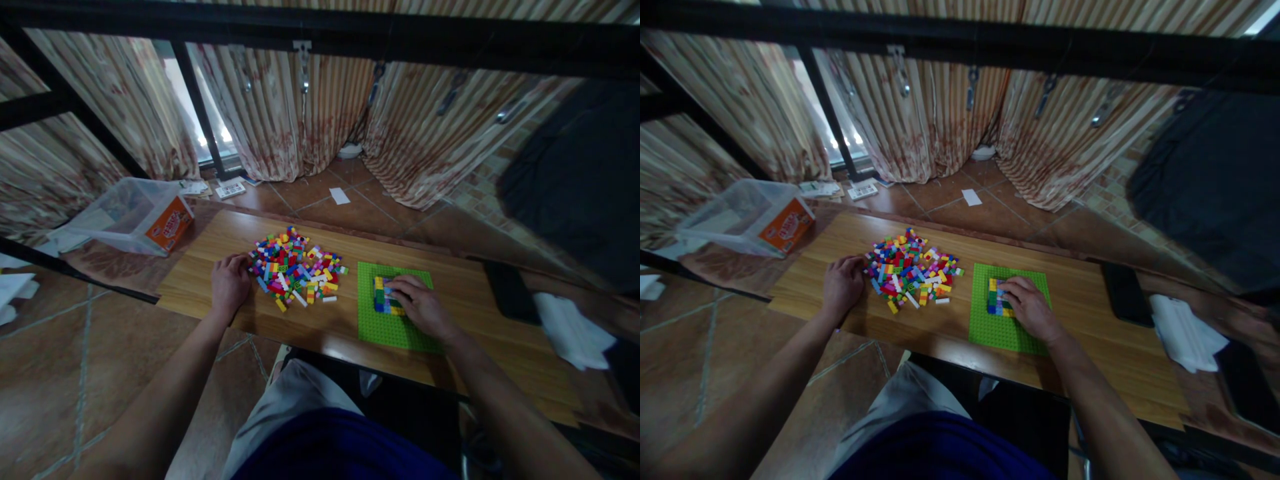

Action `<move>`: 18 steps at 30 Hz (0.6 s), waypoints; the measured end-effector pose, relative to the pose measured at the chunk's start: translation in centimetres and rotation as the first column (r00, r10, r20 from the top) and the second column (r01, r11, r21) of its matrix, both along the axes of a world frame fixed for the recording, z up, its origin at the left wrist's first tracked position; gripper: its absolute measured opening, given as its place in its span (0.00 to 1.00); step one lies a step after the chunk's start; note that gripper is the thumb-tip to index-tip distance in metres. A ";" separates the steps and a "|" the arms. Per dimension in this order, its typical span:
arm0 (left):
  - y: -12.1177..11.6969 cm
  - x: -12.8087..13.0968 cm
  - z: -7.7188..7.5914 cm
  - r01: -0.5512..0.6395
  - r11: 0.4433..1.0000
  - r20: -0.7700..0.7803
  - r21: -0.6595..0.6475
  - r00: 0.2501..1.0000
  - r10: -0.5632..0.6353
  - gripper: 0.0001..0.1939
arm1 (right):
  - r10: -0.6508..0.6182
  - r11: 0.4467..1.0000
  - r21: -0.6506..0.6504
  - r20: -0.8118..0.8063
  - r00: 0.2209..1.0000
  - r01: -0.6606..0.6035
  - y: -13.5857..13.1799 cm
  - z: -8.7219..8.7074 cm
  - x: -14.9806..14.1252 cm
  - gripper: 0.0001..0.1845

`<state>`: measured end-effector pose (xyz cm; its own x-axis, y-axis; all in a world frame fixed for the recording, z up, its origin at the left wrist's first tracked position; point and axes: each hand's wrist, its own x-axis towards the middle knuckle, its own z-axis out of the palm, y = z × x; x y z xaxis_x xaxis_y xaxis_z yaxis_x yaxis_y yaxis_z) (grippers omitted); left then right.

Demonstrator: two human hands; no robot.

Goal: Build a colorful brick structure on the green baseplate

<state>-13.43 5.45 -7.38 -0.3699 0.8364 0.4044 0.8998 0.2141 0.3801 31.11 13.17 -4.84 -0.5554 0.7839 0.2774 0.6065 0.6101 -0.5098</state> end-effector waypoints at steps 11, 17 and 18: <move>0.0 -0.1 -0.1 -0.015 1.000 -0.013 -0.008 1.000 0.015 0.16 | -0.035 0.995 0.094 0.035 0.999 0.032 -0.2 -0.3 -0.4 0.15; 0.0 -0.1 -0.1 -0.003 1.000 -0.017 -0.008 1.000 0.003 0.15 | -0.086 0.986 0.147 0.018 0.996 0.082 -0.5 -1.0 -0.8 0.16; 0.0 -0.1 -0.1 -0.006 1.000 -0.017 -0.008 1.000 0.005 0.15 | -0.093 0.985 0.149 0.019 0.995 0.090 -0.5 -1.0 -0.9 0.16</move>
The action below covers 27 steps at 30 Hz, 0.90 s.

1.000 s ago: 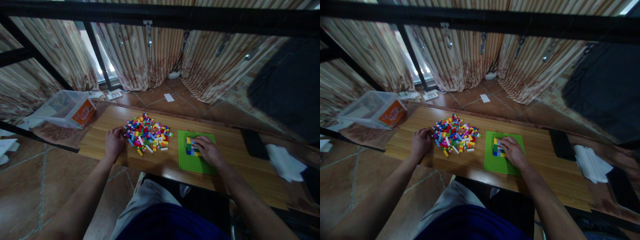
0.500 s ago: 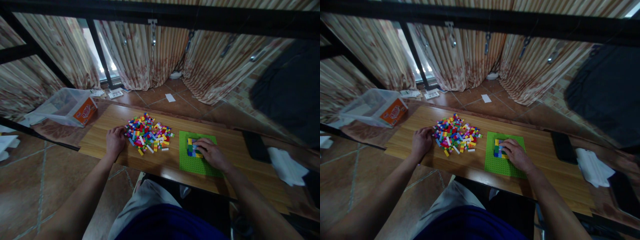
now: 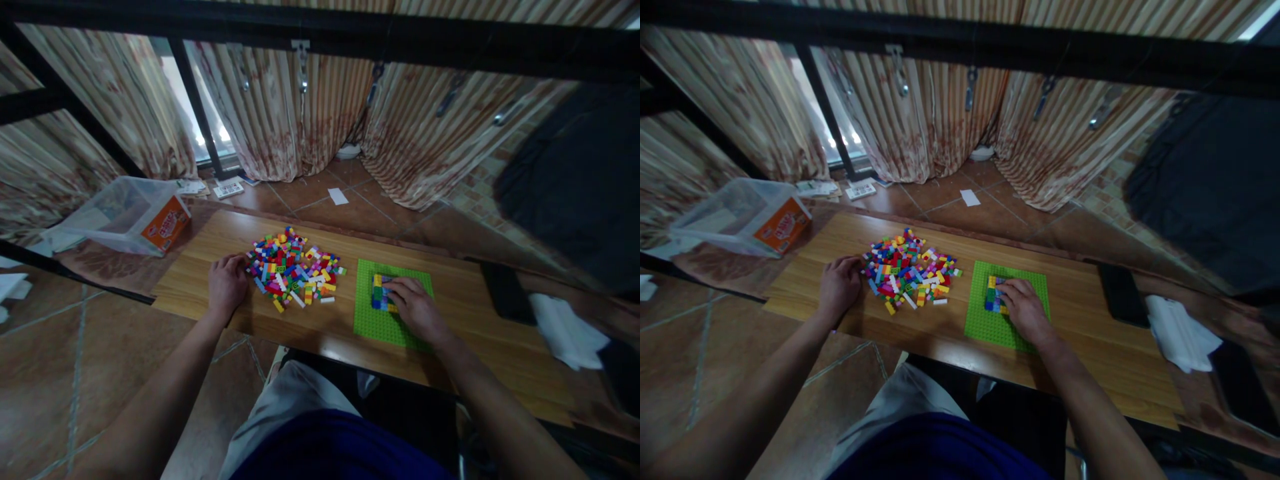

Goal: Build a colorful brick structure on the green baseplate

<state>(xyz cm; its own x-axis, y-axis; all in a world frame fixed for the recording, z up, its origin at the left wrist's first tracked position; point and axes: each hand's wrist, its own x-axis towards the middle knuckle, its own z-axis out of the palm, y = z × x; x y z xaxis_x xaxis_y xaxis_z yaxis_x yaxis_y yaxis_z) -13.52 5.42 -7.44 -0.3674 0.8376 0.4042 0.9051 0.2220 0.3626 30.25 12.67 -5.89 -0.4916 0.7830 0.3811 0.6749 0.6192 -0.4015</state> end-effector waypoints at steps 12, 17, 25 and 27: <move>-0.1 -0.3 0.0 0.000 1.000 0.060 0.000 0.998 0.000 0.15 | -0.039 0.999 0.021 -0.015 0.999 0.040 0.0 -0.4 -0.2 0.13; -0.7 1.2 2.8 -0.068 0.982 0.117 0.177 0.992 0.048 0.16 | -0.084 0.996 -0.005 -0.072 0.994 0.084 -0.2 -0.5 -0.5 0.13; 2.7 15.9 7.2 0.507 0.836 0.268 0.210 0.793 -0.548 0.17 | -0.169 0.985 -0.063 -0.199 0.965 0.160 -0.8 -0.7 -0.8 0.18; 4.4 19.4 6.0 0.572 0.807 0.356 0.148 0.730 -0.583 0.22 | -0.176 0.984 -0.065 -0.224 0.958 0.166 -0.8 -0.8 -0.9 0.18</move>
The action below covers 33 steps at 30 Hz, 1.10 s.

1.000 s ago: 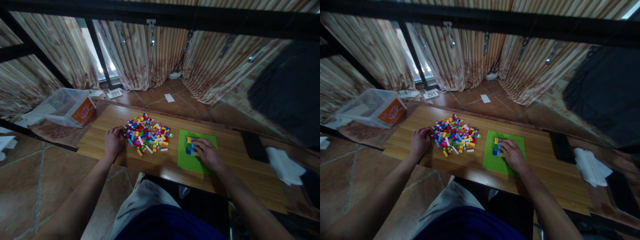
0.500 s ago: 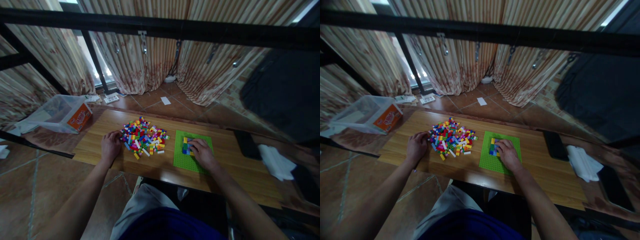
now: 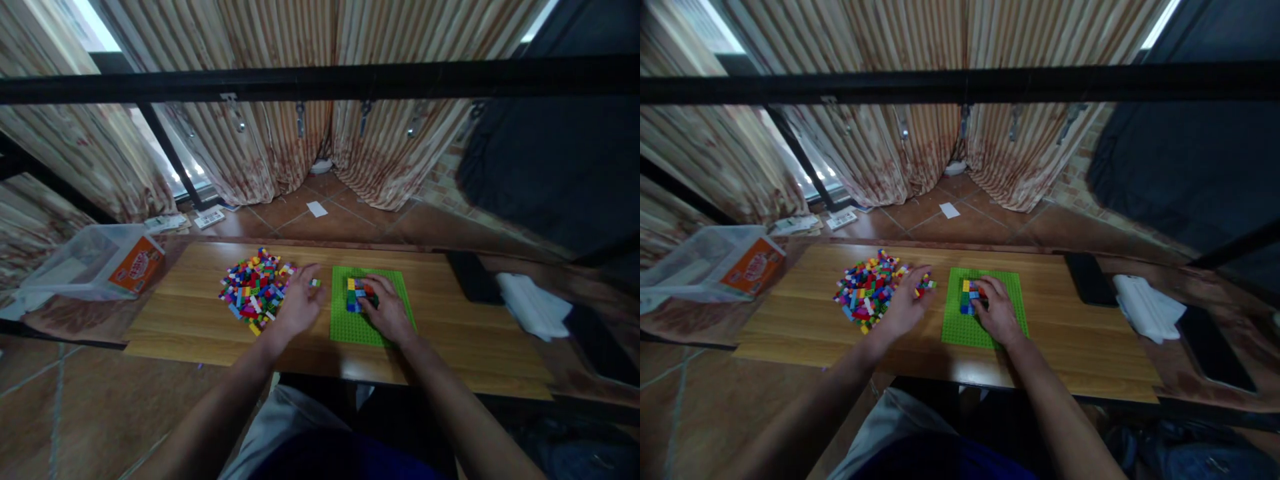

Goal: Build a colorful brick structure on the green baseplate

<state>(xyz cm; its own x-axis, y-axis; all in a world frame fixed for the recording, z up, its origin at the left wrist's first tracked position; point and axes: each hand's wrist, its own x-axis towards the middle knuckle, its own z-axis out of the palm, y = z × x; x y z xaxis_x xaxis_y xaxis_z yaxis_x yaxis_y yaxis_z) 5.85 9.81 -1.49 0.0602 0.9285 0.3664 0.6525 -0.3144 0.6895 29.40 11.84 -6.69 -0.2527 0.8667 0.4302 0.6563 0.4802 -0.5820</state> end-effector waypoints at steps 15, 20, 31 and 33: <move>3.9 7.0 -4.7 0.088 0.977 0.069 -0.195 0.995 -0.076 0.20 | 0.020 0.997 0.073 -0.046 0.999 -0.016 0.5 -1.5 -0.3 0.10; 3.5 7.3 -4.8 0.070 0.988 0.028 -0.135 0.997 -0.067 0.18 | 0.001 0.997 0.074 -0.052 0.999 0.003 0.4 -1.6 -0.5 0.10; 3.3 7.4 -5.0 0.074 0.992 0.006 -0.100 0.997 -0.074 0.18 | -0.007 0.998 0.065 -0.063 0.998 0.011 0.3 -1.5 -0.6 0.10; 3.3 7.5 -5.0 0.075 0.993 0.004 -0.097 0.997 -0.075 0.18 | 0.002 0.998 0.062 -0.064 0.998 0.002 0.2 -1.4 -0.5 0.10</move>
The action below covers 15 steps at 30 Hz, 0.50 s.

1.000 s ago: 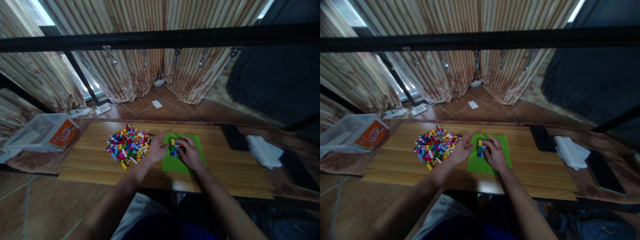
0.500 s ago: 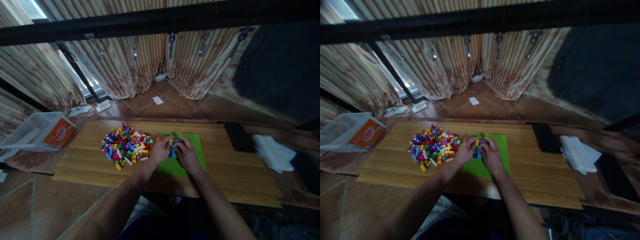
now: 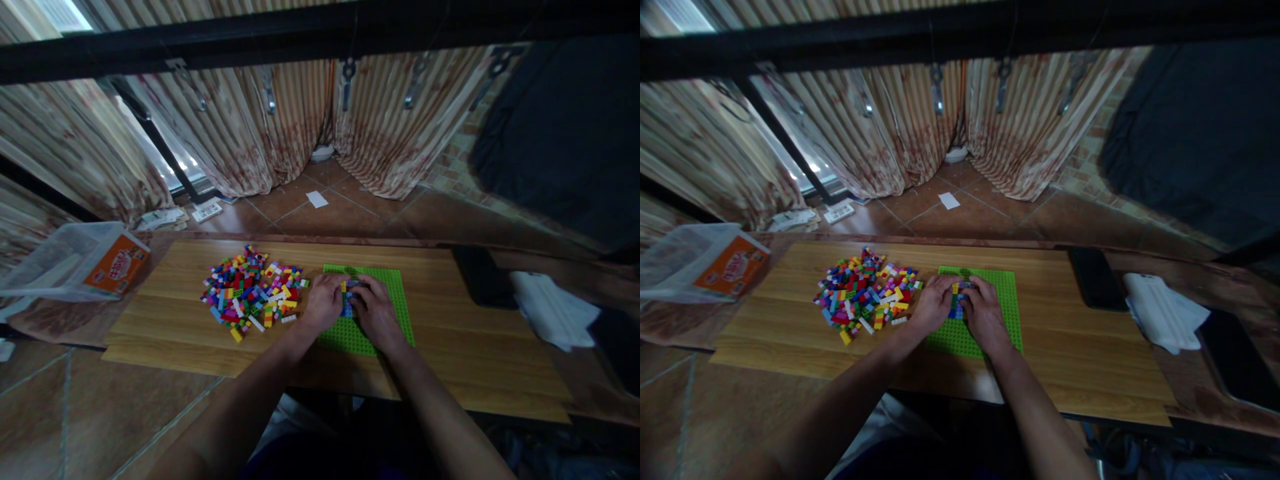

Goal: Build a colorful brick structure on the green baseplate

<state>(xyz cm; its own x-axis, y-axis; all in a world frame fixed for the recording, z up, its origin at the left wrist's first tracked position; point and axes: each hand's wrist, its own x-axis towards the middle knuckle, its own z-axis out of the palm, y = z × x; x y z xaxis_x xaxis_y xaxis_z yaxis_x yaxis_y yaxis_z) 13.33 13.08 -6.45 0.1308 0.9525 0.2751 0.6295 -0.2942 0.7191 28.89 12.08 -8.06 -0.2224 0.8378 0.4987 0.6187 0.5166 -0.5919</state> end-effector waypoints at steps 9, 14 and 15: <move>0.0 0.1 0.2 -0.005 1.000 -0.010 -0.010 1.000 0.005 0.18 | 0.023 1.000 -0.020 -0.046 0.999 -0.024 0.2 0.3 0.2 0.09; 0.0 0.1 0.2 -0.008 1.000 -0.023 -0.004 1.000 0.008 0.19 | 0.025 0.999 -0.040 -0.064 0.998 -0.028 0.2 0.2 0.0 0.10; 0.0 0.1 0.2 -0.007 1.000 -0.022 -0.001 1.000 0.007 0.19 | 0.025 0.999 -0.037 -0.065 0.998 -0.028 0.2 0.2 0.0 0.10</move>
<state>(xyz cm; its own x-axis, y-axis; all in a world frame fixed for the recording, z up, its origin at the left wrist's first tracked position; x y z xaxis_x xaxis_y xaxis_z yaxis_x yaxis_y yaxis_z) 13.46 13.06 -6.27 0.1299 0.9538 0.2709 0.6472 -0.2886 0.7056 28.93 12.25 -7.82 -0.2130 0.8504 0.4811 0.5649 0.5090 -0.6495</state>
